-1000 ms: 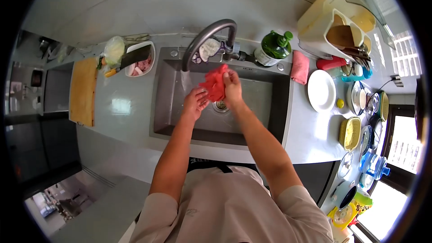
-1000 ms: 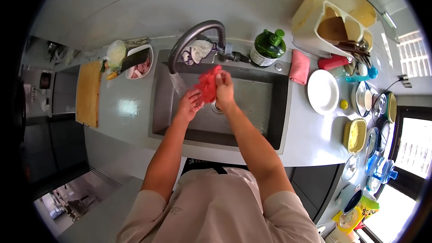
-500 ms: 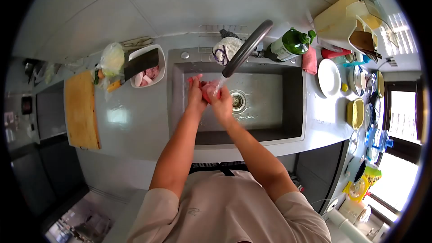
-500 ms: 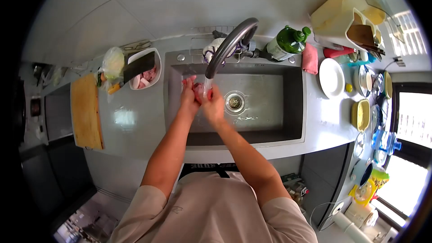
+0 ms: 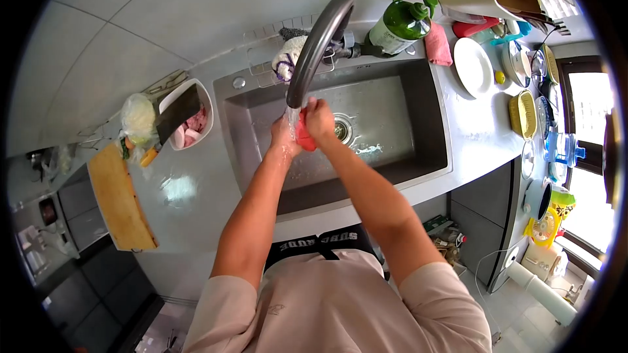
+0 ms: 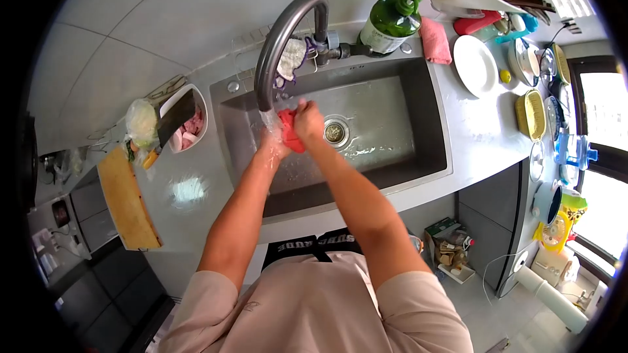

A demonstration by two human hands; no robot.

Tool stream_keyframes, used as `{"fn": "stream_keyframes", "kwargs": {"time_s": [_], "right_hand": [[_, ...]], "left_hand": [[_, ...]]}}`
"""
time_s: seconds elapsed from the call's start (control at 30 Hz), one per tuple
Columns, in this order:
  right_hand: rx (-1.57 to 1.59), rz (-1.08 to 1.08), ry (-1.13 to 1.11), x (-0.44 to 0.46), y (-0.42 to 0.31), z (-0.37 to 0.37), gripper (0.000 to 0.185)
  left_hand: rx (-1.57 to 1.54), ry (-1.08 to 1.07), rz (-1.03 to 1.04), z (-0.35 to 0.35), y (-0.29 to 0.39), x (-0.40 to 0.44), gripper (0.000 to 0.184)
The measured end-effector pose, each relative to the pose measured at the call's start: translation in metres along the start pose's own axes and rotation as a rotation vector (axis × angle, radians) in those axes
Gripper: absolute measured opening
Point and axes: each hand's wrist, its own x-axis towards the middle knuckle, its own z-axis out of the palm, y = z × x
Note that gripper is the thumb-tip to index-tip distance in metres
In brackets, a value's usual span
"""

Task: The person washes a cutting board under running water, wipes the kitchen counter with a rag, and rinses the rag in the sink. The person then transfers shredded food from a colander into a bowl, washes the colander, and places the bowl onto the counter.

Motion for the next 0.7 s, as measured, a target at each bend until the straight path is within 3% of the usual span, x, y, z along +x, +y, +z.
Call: {"fn": "stream_keyframes", "kwargs": {"time_s": [0.07, 0.1, 0.13, 0.17, 0.3, 0.37, 0.4, 0.47, 0.5, 0.6, 0.67, 0.7], "right_hand": [[0.098, -0.055, 0.021, 0.001, 0.003, -0.007, 0.034], [0.555, -0.065, -0.078, -0.002, 0.007, -0.008, 0.032], [1.013, -0.064, -0.179, -0.008, 0.01, -0.008, 0.03], [1.028, -0.114, -0.195, -0.019, 0.003, -0.015, 0.03], [0.974, -0.182, -0.338, -0.04, 0.009, -0.019, 0.029], [0.69, -0.255, -0.5, -0.046, 0.025, -0.017, 0.036], [0.686, -0.253, -0.496, -0.053, 0.028, -0.023, 0.036], [0.215, -0.459, -0.337, -0.062, 0.029, -0.037, 0.049], [0.047, -0.737, -0.08, -0.065, 0.029, -0.043, 0.06], [-0.163, -0.849, -0.071, -0.068, 0.047, -0.047, 0.066], [-0.196, -0.836, -0.051, -0.057, 0.06, -0.048, 0.059], [0.106, -0.64, -0.113, -0.043, 0.073, -0.045, 0.052]], "left_hand": [[0.093, 0.0, 0.092, 0.014, 0.013, -0.029, 0.032], [0.089, 0.001, 0.102, 0.001, 0.014, -0.026, 0.032], [0.301, 0.08, 0.167, -0.024, 0.014, -0.016, 0.033], [0.405, 0.121, 0.203, -0.032, 0.014, -0.016, 0.034], [0.495, 0.226, 0.104, -0.03, 0.018, -0.035, 0.036], [0.076, -0.072, -0.033, -0.005, 0.024, -0.058, 0.031], [0.074, -0.074, -0.038, -0.01, 0.021, -0.048, 0.031], [0.243, -0.261, -0.06, -0.027, 0.013, -0.02, 0.043], [0.243, -0.262, -0.066, -0.023, 0.01, -0.024, 0.043], [0.126, -0.163, -0.041, -0.007, 0.0, -0.027, 0.056], [0.163, -0.272, -0.054, -0.011, -0.008, -0.018, 0.063], [0.169, -0.28, -0.066, -0.009, -0.008, -0.019, 0.063]]}}
